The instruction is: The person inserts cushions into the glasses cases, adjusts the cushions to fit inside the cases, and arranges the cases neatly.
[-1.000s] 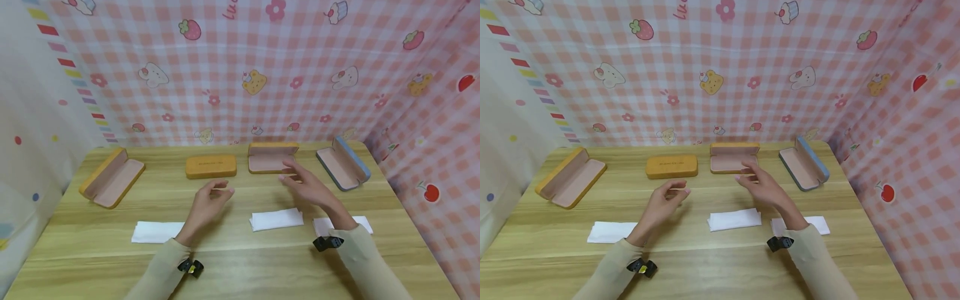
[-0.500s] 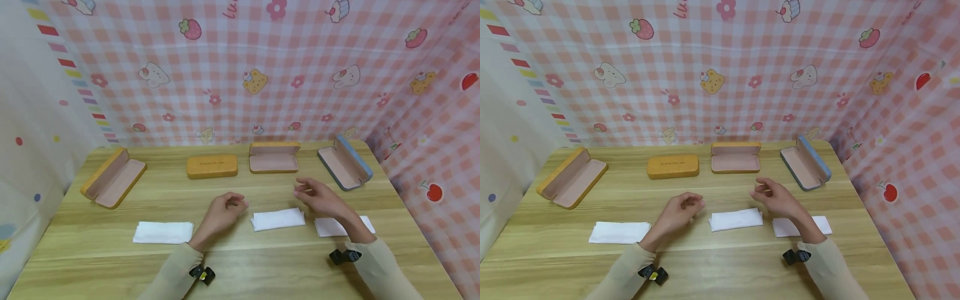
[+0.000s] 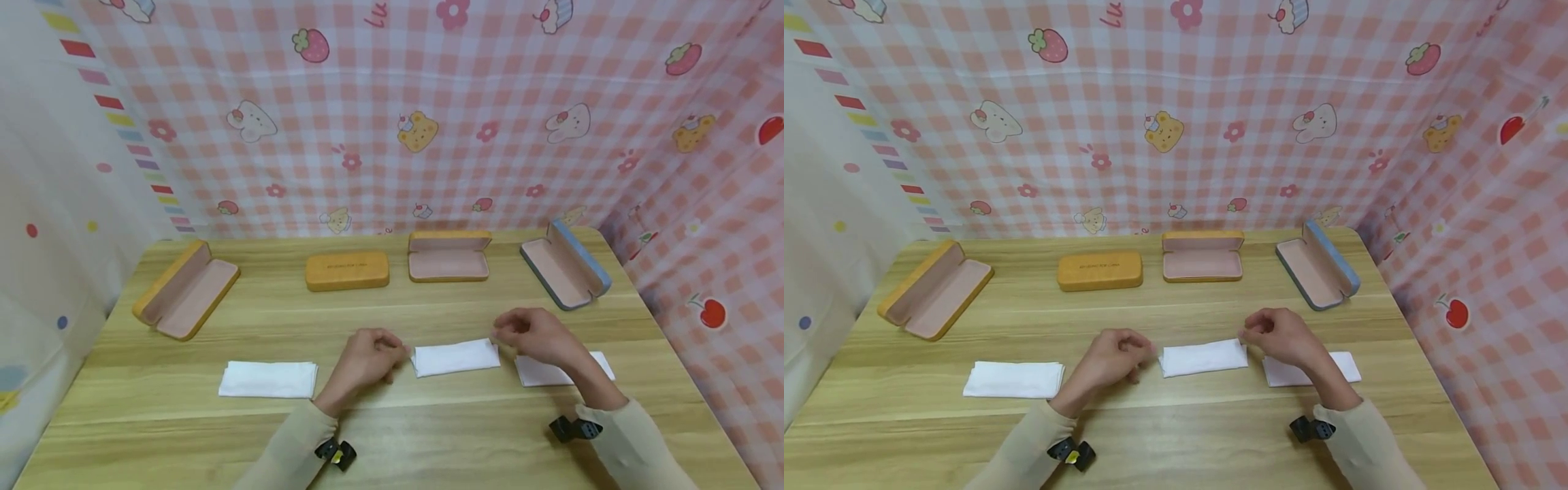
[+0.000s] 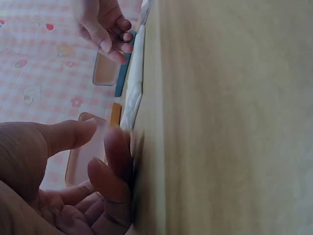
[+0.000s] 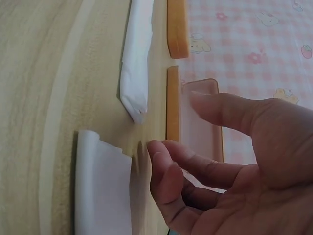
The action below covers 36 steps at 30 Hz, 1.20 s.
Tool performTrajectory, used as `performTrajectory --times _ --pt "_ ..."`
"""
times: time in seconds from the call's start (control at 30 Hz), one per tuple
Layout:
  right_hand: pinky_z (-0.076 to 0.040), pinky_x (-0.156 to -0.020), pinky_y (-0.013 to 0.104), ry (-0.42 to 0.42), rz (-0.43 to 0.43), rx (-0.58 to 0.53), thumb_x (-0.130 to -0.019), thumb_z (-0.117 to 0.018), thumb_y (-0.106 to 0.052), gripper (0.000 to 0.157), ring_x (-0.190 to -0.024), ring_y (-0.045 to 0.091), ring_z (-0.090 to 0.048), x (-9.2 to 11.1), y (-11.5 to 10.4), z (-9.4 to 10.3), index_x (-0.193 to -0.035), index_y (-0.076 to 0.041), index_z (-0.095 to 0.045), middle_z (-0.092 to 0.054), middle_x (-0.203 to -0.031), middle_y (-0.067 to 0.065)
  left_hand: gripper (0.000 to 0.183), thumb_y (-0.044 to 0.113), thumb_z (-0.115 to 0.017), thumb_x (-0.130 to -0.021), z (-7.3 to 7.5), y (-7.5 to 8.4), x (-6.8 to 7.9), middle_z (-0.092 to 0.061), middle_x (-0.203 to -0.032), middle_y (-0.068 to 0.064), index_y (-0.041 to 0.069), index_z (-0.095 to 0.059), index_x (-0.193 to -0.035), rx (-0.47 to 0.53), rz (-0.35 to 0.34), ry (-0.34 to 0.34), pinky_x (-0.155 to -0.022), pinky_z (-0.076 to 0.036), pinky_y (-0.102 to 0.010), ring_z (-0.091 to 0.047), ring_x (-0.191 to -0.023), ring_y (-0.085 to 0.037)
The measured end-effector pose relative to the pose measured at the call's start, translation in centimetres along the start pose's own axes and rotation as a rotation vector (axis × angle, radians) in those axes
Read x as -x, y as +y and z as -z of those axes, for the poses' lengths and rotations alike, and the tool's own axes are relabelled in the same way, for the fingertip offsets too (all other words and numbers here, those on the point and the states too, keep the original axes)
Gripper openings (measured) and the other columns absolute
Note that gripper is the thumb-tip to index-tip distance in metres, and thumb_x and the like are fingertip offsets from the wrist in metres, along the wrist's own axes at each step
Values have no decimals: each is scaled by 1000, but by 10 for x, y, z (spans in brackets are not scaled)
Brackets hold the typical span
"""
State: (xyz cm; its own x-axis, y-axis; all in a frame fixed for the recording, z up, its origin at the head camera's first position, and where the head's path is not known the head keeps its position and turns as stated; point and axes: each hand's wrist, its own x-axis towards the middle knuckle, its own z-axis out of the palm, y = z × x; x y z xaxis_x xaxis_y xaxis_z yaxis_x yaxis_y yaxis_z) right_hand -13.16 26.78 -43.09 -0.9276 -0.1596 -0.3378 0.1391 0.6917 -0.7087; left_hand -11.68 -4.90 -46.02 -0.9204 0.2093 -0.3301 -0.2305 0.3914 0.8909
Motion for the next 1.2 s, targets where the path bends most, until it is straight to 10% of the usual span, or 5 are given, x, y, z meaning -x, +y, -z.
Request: performTrajectory --times 0.47,1.2 --pt "-47 -67 27 75 -69 143 -84 -84 -31 27 -83 18 -60 6 0 -10 -95 -7 -76 -72 -91 5 11 13 -78 -88 -15 2 3 -74 -70 -11 2 -74 -88 76 58 -3 -39 -40 -15 -61 -45 -10" --pt "-47 -65 26 147 -138 147 -79 -88 -36 25 -83 17 -63 7 -4 -20 -82 -12 -81 -78 -92 3 16 18 -83 -85 -23 11 4 -72 -62 -5 8 -77 -75 -90 99 73 -40 -44 -16 -63 -43 -10"
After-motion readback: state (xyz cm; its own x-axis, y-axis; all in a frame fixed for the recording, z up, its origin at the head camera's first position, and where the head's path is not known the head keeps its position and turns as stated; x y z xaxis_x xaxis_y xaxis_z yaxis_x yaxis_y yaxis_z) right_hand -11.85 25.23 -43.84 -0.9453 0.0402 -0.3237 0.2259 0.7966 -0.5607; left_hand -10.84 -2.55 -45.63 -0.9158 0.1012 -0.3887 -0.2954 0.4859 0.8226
